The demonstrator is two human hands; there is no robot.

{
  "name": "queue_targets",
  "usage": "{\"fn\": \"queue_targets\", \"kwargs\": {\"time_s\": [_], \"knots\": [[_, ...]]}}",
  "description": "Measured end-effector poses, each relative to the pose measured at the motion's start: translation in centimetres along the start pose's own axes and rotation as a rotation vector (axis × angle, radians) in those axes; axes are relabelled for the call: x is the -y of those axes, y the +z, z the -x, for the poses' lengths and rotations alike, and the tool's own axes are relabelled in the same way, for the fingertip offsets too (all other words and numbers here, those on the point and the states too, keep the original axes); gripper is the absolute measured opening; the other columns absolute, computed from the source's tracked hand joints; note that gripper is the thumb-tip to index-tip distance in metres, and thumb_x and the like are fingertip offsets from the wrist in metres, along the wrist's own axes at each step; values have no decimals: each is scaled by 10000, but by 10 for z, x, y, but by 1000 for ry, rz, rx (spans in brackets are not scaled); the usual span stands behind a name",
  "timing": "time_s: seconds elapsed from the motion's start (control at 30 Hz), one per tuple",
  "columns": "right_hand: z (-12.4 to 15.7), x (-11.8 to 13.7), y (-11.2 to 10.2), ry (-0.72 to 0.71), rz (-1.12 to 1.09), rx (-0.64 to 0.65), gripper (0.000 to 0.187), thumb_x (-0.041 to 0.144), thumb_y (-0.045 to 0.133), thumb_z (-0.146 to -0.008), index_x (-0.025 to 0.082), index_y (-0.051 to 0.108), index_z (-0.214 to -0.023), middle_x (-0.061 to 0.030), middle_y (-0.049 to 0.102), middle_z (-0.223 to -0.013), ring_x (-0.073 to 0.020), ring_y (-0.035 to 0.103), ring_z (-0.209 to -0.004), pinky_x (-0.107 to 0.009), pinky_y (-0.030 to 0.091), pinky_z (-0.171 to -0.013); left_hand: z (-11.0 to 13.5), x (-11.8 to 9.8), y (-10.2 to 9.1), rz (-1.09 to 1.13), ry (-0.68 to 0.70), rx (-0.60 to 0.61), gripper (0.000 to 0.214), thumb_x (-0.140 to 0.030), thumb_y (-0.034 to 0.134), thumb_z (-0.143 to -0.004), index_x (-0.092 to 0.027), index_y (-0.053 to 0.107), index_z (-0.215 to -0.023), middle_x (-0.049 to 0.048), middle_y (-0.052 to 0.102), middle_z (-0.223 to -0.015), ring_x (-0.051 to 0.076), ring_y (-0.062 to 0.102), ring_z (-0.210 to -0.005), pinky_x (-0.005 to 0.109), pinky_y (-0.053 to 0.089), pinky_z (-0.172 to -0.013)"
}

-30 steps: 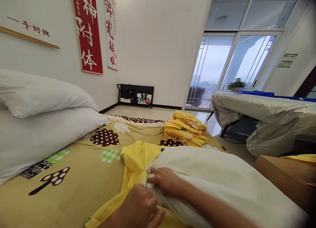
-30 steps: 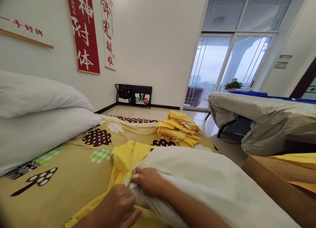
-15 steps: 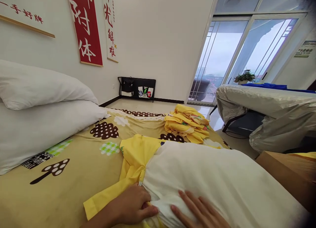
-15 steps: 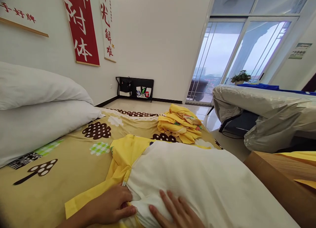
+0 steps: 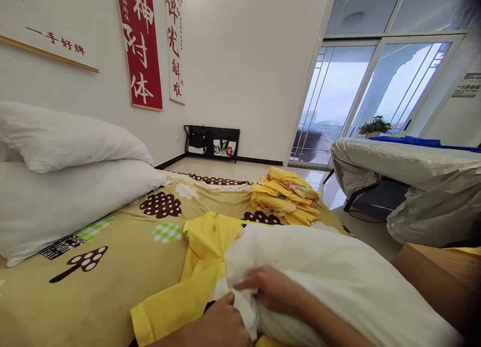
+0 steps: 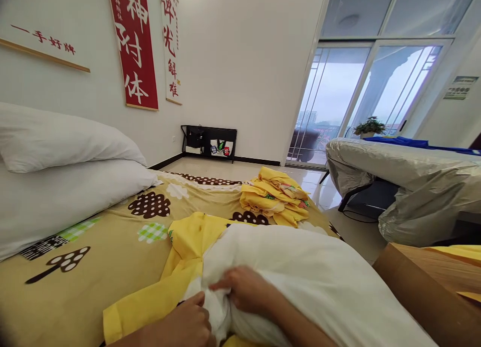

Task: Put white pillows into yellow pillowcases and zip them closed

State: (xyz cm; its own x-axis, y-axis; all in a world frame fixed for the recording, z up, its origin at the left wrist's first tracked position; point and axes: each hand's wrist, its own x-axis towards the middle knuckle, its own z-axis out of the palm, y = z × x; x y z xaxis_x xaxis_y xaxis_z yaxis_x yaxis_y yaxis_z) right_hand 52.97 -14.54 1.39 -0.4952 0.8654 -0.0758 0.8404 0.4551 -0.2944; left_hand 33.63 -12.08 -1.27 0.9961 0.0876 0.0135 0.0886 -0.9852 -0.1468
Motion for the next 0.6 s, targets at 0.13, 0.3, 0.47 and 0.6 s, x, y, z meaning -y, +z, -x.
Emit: {"fn": "queue_targets", "kwargs": {"time_s": [0.13,0.3,0.47,0.6], "knots": [[19,6,20,-28,-241,101,652,104,469,-601,313,625,-1199,-27,710,-994,-186,631,-903,-225,409,-756,8,9,5,246,-51,-37,215,-376,718,-751,-206,617,-669,-55,649,-608,114,557,-576,255,333,-622],[12,19,-8,-86,-253,-16,586,75,432,-612,270,676,-1108,-21,713,-872,-148,622,-785,-210,386,-684,1,0,1,233,-16,-205,294,-435,624,-830,-197,573,-665,-44,651,-641,127,573,-688,295,317,-735],[0,19,37,-126,-138,28,120,192,545,-691,174,663,-696,-7,642,-674,-123,549,-607,-202,333,-538,7,-4,4,353,-105,-249,238,-380,581,-869,-199,562,-715,-38,662,-730,122,565,-745,303,290,-787],[-1,16,55,-164,-201,27,92,205,536,-705,174,610,-660,14,620,-672,-106,520,-594,-195,327,-531,5,-5,25,357,-57,-250,272,-428,579,-869,-214,575,-700,-51,629,-646,113,531,-690,312,275,-765]]}}
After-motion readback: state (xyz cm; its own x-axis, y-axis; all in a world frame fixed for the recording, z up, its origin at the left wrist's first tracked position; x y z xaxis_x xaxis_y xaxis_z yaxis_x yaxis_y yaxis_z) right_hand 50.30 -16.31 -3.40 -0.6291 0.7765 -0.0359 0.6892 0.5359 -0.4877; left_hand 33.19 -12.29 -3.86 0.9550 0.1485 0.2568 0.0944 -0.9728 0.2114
